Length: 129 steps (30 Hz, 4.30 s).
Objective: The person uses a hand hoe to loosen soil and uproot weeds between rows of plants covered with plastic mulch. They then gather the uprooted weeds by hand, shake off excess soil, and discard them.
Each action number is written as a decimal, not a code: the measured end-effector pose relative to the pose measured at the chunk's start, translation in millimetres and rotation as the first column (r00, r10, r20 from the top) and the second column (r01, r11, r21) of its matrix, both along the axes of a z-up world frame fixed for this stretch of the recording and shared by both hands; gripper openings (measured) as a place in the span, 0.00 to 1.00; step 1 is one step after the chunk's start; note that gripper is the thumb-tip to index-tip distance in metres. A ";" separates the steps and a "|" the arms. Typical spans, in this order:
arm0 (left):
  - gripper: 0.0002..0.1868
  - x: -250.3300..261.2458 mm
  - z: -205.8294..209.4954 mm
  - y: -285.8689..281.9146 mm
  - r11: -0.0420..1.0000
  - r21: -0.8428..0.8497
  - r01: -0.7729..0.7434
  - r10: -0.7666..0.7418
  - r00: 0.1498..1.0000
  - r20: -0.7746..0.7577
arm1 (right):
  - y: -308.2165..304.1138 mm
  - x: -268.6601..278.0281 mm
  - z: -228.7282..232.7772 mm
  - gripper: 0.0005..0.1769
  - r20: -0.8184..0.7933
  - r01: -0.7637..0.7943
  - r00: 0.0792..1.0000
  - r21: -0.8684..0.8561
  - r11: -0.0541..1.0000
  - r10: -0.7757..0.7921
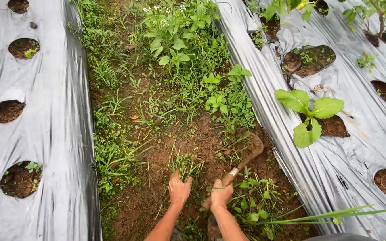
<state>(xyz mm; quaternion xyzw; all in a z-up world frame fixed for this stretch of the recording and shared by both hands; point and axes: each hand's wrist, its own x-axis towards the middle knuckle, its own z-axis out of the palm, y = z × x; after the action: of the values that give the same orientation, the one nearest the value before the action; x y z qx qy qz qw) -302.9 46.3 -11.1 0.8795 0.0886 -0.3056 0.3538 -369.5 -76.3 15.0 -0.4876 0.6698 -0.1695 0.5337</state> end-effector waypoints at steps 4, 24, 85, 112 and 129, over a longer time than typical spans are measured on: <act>0.46 11.1 -21.9 4.1 1.000 -0.005 0.029 -0.028 0.998 0.054 | 2.6 26.6 -26.8 0.05 0.100 0.109 0.990 -0.057 0.992 -0.103; 0.46 23.6 -13.1 4.0 0.998 -0.038 -0.049 0.052 0.993 0.107 | 43.4 6.4 55.5 0.07 0.152 -0.359 0.933 0.383 0.851 0.326; 0.45 24.4 -117.8 56.3 0.953 0.289 0.092 -0.158 0.964 0.214 | -78.3 273.7 0.6 0.04 0.384 -0.246 0.904 0.112 0.963 0.186; 0.44 29.9 -103.8 57.1 0.930 0.330 0.162 -0.208 0.972 0.109 | -95.9 343.7 3.9 0.08 0.283 -0.227 0.941 0.121 0.966 0.186; 0.45 40.5 -91.4 50.7 0.924 0.343 0.169 -0.165 0.985 -0.042 | -58.7 308.2 37.8 0.08 0.252 -0.576 0.817 0.322 0.751 0.518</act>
<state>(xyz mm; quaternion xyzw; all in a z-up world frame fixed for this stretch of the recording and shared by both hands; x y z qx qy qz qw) -262.4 97.0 -102.5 0.9304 0.0676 -0.3197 0.1663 -61.3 -135.0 52.8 -0.5344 0.4759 0.0938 0.6922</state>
